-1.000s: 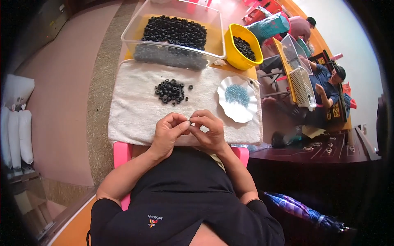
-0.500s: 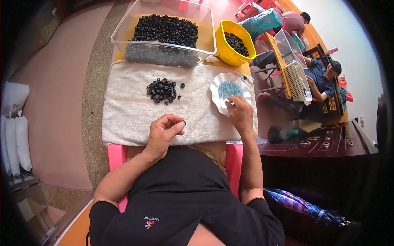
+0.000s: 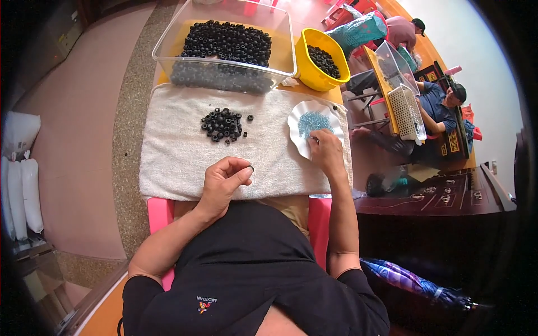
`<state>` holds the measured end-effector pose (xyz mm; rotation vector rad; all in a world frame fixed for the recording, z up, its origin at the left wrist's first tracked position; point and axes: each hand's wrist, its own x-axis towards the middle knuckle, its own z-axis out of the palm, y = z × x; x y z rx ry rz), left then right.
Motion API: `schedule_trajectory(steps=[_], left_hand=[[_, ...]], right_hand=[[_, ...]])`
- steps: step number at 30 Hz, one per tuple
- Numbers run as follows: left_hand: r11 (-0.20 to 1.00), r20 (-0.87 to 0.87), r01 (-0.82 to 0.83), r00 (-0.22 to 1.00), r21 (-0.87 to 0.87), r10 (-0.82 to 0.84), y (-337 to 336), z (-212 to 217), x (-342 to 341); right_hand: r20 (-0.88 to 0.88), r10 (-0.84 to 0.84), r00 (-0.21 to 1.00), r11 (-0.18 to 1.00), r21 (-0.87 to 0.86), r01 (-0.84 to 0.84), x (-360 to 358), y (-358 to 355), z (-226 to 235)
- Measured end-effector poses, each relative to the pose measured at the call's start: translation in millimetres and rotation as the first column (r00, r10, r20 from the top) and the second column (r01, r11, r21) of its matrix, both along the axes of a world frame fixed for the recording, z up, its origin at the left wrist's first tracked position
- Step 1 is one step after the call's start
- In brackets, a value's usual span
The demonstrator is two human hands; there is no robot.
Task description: Manually inserting small blue beads into black circular components on a workbench.
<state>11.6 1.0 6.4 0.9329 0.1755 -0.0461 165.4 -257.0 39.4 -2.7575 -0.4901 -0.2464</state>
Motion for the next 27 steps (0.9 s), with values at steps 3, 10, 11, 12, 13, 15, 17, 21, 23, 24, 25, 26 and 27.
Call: schedule_trajectory(steps=[3,10,11,12,13,15,17,21,23,24,25,26,27], left_hand=[[1.0,0.003,-0.003,1.0,-0.007,0.003,0.3,-0.3,1.5],[1.0,0.0,-0.007,1.0,0.002,0.007,-0.7,-2.1,1.0],[1.0,-0.001,-0.007,1.0,0.002,0.007,-0.8,-2.5,0.7],[1.0,-0.002,-0.007,1.0,0.003,0.007,-0.9,-3.0,0.4],[1.0,-0.003,-0.006,1.0,0.004,0.006,-1.0,-3.2,0.4],[1.0,-0.004,-0.003,1.0,0.001,0.003,-1.5,-3.0,0.3],[1.0,-0.003,0.0,1.0,-0.003,0.0,-1.6,-2.0,0.5],[1.0,-0.01,0.011,1.0,-0.003,-0.011,-1.6,-1.1,0.8],[1.0,-0.014,0.009,1.0,0.002,-0.009,-1.3,-1.3,0.4],[1.0,0.002,0.013,1.0,0.002,-0.013,-1.5,-1.9,0.6],[1.0,0.018,0.017,1.0,0.001,-0.017,-1.7,-2.4,0.6],[1.0,0.013,0.014,1.0,0.002,-0.015,-2.1,-1.8,0.4],[1.0,0.022,0.031,0.999,-0.002,-0.031,-2.4,-0.7,0.5]], right_hand=[[-0.035,0.061,0.998,0.998,0.007,-0.061,4.9,-4.5,-4.0],[0.056,0.136,0.989,0.979,0.146,-0.143,1.1,-6.9,-8.3],[0.072,0.14,0.988,0.973,0.174,-0.15,-0.5,-6.0,-6.5],[0.071,0.14,0.988,0.973,0.174,-0.15,-1.6,-5.6,-5.0],[0.074,0.138,0.988,0.973,0.174,-0.149,-2.4,-5.7,-3.6],[0.077,0.137,0.988,0.973,0.174,-0.149,-2.5,-7.4,-3.7],[0.08,0.124,0.989,0.978,0.161,-0.136,-1.6,-10.4,-4.1],[0.083,0.111,0.99,0.98,0.154,-0.123,-4.9,-8.1,0.4],[0.132,0.076,0.988,0.98,0.17,-0.098,-9.4,-2.0,5.9],[0.129,0.081,0.988,0.98,0.172,-0.102,-13.8,2.6,8.7],[0.079,0.093,0.993,0.943,0.313,-0.113,-20.9,8.6,11.2],[0.029,0.111,0.993,0.887,0.447,-0.112,-29.2,14.2,13.0],[-0.036,0.178,0.983,0.85,0.509,-0.135,-37.8,20.2,13.4]])
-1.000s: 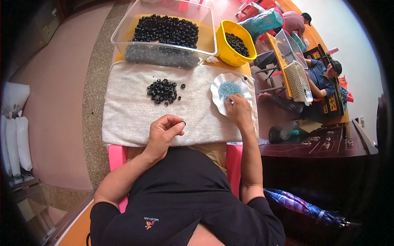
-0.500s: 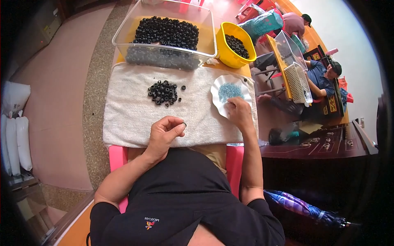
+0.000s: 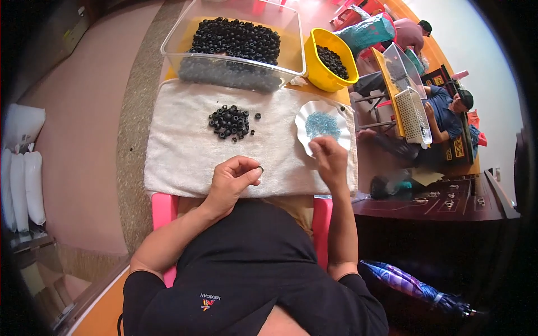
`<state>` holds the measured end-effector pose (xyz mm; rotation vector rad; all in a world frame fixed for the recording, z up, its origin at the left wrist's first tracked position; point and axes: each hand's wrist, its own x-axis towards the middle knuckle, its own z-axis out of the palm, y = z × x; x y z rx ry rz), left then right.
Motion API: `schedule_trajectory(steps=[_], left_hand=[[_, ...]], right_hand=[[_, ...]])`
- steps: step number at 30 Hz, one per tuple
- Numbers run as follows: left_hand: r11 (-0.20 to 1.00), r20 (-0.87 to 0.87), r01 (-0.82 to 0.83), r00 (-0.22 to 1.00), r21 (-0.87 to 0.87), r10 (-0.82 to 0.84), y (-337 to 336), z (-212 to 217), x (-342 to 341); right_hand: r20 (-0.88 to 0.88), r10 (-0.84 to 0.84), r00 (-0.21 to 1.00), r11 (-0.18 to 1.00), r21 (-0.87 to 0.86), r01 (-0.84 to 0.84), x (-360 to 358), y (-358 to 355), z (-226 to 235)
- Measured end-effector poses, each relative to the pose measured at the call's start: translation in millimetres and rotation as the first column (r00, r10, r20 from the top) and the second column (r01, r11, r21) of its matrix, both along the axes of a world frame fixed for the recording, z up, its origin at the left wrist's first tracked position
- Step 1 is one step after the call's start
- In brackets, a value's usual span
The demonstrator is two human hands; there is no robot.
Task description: Manually inserting small blue beads into black circular components on a workbench.
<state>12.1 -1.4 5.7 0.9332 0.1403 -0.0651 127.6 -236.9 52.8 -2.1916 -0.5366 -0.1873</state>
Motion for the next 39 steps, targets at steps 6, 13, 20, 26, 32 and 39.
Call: schedule_trajectory(steps=[6,13,20,26,32,39], left_hand=[[0.995,0.028,0.097,0.995,-0.022,-0.096,0.6,6.6,-1.6],[0.989,0.067,0.138,0.989,-0.048,-0.135,1.2,5.9,-2.7],[0.987,0.069,0.15,0.987,-0.055,-0.146,2.2,7.7,-2.1],[0.987,0.0,0.143,0.99,-0.074,-0.144,4.1,5.5,-1.8],[0.957,-0.053,0.047,0.997,-0.287,-0.065,4.8,2.2,-0.4],[0.959,-0.096,0.005,0.995,-0.283,-0.034,6.9,2.7,1.2]], right_hand=[[-0.396,0.48,0.783,0.832,0.49,-0.262,-47.7,50.3,3.9],[-0.484,0.494,0.722,0.831,0.506,-0.23,-46.0,54.5,-3.4],[-0.575,0.537,0.617,0.813,0.548,-0.197,-43.2,54.1,-1.9],[-0.348,0.46,0.817,0.868,0.368,-0.332,-49.6,59.5,-10.3],[0.182,0.419,0.889,0.9,0.046,-0.434,-64.2,73.2,-8.8],[-0.075,0.397,0.915,0.904,0.205,-0.376,-36.4,73.8,-13.0]])
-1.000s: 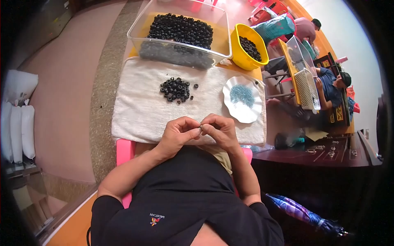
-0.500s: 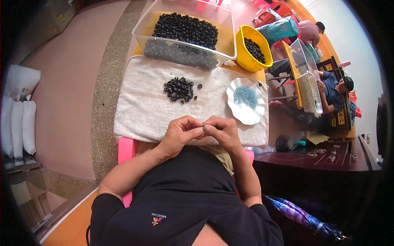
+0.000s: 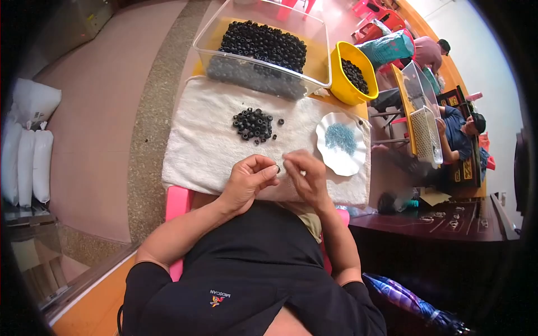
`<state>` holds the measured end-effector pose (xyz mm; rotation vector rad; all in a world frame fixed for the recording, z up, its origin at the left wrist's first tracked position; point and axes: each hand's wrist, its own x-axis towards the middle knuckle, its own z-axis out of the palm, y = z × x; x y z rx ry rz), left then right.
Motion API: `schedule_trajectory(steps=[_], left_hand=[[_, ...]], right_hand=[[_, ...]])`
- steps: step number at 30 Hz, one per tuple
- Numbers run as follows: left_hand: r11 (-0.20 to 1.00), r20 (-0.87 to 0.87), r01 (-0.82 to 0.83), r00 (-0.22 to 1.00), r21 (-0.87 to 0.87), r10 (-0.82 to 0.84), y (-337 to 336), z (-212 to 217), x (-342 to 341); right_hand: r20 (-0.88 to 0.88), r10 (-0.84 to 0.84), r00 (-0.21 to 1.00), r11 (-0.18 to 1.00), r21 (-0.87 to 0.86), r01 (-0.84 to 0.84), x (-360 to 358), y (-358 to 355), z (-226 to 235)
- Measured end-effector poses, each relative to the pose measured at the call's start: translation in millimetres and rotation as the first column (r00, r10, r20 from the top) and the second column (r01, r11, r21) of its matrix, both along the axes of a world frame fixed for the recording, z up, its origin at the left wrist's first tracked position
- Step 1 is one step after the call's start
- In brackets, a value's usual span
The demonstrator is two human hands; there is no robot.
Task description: Manually inserting small blue beads into black circular components on a workbench.
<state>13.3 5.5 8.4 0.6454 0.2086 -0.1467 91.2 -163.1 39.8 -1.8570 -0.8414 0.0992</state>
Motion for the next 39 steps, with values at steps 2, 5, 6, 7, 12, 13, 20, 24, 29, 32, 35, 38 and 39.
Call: schedule_trajectory(steps=[2,5,6,7,12,13,20,24,29,32,35,38,39], left_hand=[[1.0,-0.002,-0.003,1.0,0.005,0.003,-1.1,-1.0,0.1],[0.999,0.021,-0.007,1.0,0.031,0.006,-3.1,-1.4,-0.4],[0.999,0.029,-0.001,1.0,0.041,0.0,-3.0,-2.1,-0.1],[0.999,0.035,0.003,0.999,0.05,-0.004,-2.6,-3.3,-0.2],[0.998,0.046,-0.002,0.999,0.057,-0.001,-1.1,-4.1,0.0],[0.998,0.047,-0.002,0.999,0.061,-0.001,-0.9,-3.4,0.4],[0.998,0.057,-0.006,0.998,0.057,0.002,-0.5,-5.2,2.0],[0.998,0.055,-0.008,0.998,0.063,0.004,-0.3,-3.9,2.3],[0.997,0.041,-0.016,0.999,0.076,0.013,-0.9,-0.7,1.0],[0.996,0.061,-0.018,0.998,0.089,0.013,-1.6,-1.4,1.2],[0.996,0.047,-0.023,0.999,0.086,0.019,-1.0,-0.6,1.0],[0.996,0.039,-0.035,0.999,0.079,0.032,-0.5,-1.9,1.2],[0.996,0.04,-0.032,0.999,0.085,0.028,0.5,-1.3,1.2]], right_hand=[[0.141,-0.157,0.977,0.983,-0.071,0.168,18.2,7.3,1.3],[0.248,-0.137,0.959,0.964,-0.188,0.186,40.5,14.5,-5.7],[0.321,-0.107,0.941,0.944,-0.266,0.198,45.4,16.7,-6.6],[0.34,-0.094,0.936,0.931,-0.304,0.204,47.3,20.4,-5.2],[0.352,-0.056,0.934,0.876,-0.432,0.215,54.6,32.6,-7.4],[0.34,-0.047,0.939,0.874,-0.442,0.203,55.8,33.6,-8.1],[0.392,0.027,0.919,0.909,-0.392,0.141,60.0,34.2,-15.0],[0.515,0.075,0.854,0.924,-0.359,0.135,60.4,34.1,-22.9],[0.583,0.101,0.807,0.921,-0.362,0.147,57.3,35.4,-20.4],[0.602,0.107,0.791,0.926,-0.35,0.142,58.6,33.6,-23.2],[0.592,0.125,0.796,0.933,-0.343,0.108,58.8,29.3,-20.8],[0.538,0.137,0.831,0.905,-0.41,0.116,53.6,16.6,-4.2],[0.535,0.188,0.824,0.841,-0.52,0.146,52.1,13.7,3.0]])
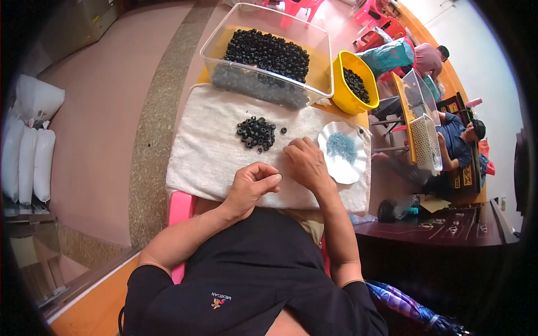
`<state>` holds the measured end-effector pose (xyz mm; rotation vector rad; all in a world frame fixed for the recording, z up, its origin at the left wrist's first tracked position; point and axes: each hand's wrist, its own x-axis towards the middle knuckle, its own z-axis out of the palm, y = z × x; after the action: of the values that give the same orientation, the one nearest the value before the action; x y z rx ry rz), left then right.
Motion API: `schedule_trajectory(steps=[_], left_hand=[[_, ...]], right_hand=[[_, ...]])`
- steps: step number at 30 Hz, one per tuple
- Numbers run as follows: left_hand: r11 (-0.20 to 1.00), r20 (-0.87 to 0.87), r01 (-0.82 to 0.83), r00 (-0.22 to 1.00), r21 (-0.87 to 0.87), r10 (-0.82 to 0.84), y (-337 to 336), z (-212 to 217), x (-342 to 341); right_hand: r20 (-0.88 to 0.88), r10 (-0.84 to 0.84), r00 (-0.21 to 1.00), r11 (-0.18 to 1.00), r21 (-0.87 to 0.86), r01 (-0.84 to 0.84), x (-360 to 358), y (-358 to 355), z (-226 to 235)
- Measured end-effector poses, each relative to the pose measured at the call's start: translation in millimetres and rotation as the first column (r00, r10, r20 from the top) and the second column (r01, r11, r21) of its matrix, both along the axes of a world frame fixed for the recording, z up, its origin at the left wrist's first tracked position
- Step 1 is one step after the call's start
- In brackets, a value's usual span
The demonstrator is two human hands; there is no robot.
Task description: Manually inserting small blue beads into black circular components on a workbench.
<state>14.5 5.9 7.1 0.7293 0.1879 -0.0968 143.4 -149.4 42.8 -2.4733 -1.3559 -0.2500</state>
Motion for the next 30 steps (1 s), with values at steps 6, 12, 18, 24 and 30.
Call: schedule_trajectory(steps=[6,12,18,24,30], left_hand=[[1.0,0.002,0.01,1.0,0.01,-0.01,-2.4,0.0,-0.5],[1.0,0.006,0.013,1.0,0.028,-0.013,-2.5,0.1,-0.6],[0.999,-0.001,0.015,1.0,0.036,-0.015,-2.0,-0.2,-1.4],[1.0,0.0,0.013,1.0,0.027,-0.013,-2.6,-1.2,-0.8],[1.0,0.0,0.012,1.0,0.017,-0.012,-2.7,-0.5,-1.2]], right_hand=[[0.011,0.0,1.0,0.992,-0.127,0.002,-1.4,0.1,2.6],[-0.038,-0.003,0.999,1.0,0.01,0.003,3.1,-5.1,-11.4],[-0.085,0.042,0.995,0.998,0.042,-0.038,-2.3,-5.4,-2.0],[-0.12,0.02,0.993,1.0,-0.016,-0.022,-2.8,-7.3,-1.5],[-0.112,0.008,0.994,0.998,-0.053,-0.014,-3.8,-5.9,2.2]])
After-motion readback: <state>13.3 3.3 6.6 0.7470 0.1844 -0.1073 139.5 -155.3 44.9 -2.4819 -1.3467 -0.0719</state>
